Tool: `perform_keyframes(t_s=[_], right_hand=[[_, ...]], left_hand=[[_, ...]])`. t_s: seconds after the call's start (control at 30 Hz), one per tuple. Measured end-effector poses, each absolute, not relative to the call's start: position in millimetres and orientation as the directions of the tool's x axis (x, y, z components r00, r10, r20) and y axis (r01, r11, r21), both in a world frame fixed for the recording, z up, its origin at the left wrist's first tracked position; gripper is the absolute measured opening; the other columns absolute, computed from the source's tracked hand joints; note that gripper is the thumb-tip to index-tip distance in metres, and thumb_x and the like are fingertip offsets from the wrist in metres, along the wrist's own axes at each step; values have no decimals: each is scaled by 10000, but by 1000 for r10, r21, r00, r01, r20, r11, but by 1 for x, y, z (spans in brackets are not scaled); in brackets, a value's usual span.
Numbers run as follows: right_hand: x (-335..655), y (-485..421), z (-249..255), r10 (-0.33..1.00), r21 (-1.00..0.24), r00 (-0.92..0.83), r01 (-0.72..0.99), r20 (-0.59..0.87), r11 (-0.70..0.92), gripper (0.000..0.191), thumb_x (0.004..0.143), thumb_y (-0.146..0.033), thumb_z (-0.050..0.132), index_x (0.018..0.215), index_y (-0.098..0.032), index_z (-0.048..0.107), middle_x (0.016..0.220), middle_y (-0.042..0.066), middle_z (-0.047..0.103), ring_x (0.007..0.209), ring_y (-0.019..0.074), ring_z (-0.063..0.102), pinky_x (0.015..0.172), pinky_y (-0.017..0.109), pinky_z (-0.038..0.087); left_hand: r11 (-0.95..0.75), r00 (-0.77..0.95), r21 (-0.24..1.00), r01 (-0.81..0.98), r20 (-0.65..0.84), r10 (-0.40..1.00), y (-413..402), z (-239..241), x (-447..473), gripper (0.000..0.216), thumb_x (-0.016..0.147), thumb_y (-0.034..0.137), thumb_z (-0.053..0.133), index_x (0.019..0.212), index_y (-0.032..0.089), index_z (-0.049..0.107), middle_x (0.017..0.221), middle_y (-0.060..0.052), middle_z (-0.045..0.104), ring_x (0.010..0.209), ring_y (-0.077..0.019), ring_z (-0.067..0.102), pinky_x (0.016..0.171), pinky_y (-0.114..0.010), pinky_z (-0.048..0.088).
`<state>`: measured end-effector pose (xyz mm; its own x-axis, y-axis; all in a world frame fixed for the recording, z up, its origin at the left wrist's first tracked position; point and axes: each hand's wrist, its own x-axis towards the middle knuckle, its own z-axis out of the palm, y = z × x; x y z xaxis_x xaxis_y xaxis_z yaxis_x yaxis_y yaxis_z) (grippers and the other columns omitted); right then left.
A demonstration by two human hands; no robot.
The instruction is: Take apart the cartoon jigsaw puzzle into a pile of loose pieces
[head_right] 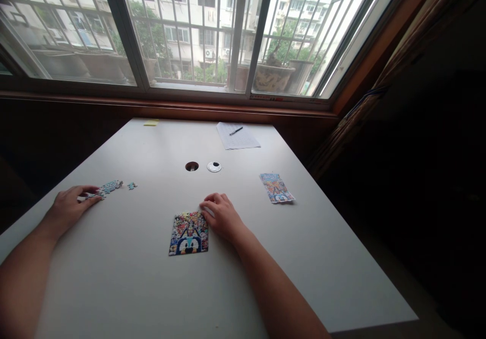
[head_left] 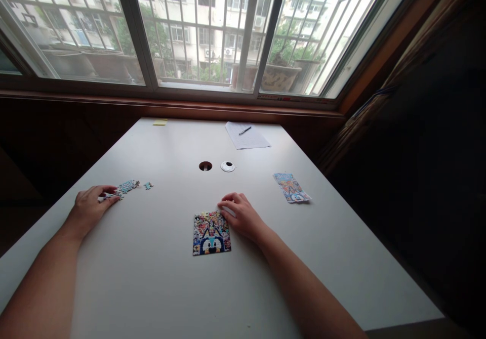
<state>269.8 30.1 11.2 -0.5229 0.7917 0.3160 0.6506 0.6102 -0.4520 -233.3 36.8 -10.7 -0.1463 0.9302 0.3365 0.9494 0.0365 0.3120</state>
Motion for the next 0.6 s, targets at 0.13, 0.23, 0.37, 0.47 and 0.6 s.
perform_keyframes(t_s=[0.13, 0.23, 0.37, 0.47, 0.6], right_hand=[[270, 30, 12, 792, -456, -523, 648, 315, 610, 236, 942, -232, 631, 1165, -276, 698, 1181, 71, 614, 1099, 241, 523, 988, 421, 467], [270, 29, 13, 791, -460, -524, 645, 317, 611, 230, 946, -234, 628, 1161, -274, 700, 1179, 72, 615, 1096, 243, 524, 989, 426, 467], [270, 29, 13, 791, -458, -524, 645, 317, 611, 232, 942, -238, 637, 1161, -281, 700, 1177, 73, 616, 1098, 247, 528, 987, 436, 470], [270, 30, 13, 790, -451, -524, 649, 318, 612, 233, 939, -235, 642, 1160, -285, 699, 1178, 77, 614, 1103, 248, 532, 985, 439, 473], [269, 29, 15, 791, -451, -524, 651, 316, 611, 235, 939, -230, 640, 1160, -281, 699, 1181, 75, 613, 1108, 249, 529, 989, 435, 471]], left_hand=[[-26, -62, 205, 978, 409, 911, 37, -14, -234, 449, 895, 511, 462, 1188, 222, 641, 1132, -89, 635, 1061, -267, 575, 997, -406, 323], [-19, -59, 181, 983, 413, 909, 36, -14, -232, 435, 925, 496, 451, 1204, 228, 651, 1140, -94, 624, 1116, -265, 558, 1020, -395, 303], [29, -123, 215, 976, 437, 891, 41, -11, -228, 436, 964, 474, 407, 1197, 210, 663, 1194, -108, 604, 1165, -264, 539, 1080, -403, 254], [104, -183, 238, 966, 340, 922, 53, -8, -228, 453, 950, 498, 427, 1221, 220, 661, 1223, -118, 590, 1248, -285, 479, 1098, -426, 230], [147, -207, 260, 954, 217, 954, 71, -6, -230, 500, 890, 580, 480, 1174, 231, 698, 1145, -125, 595, 1238, -322, 470, 1083, -470, 259]])
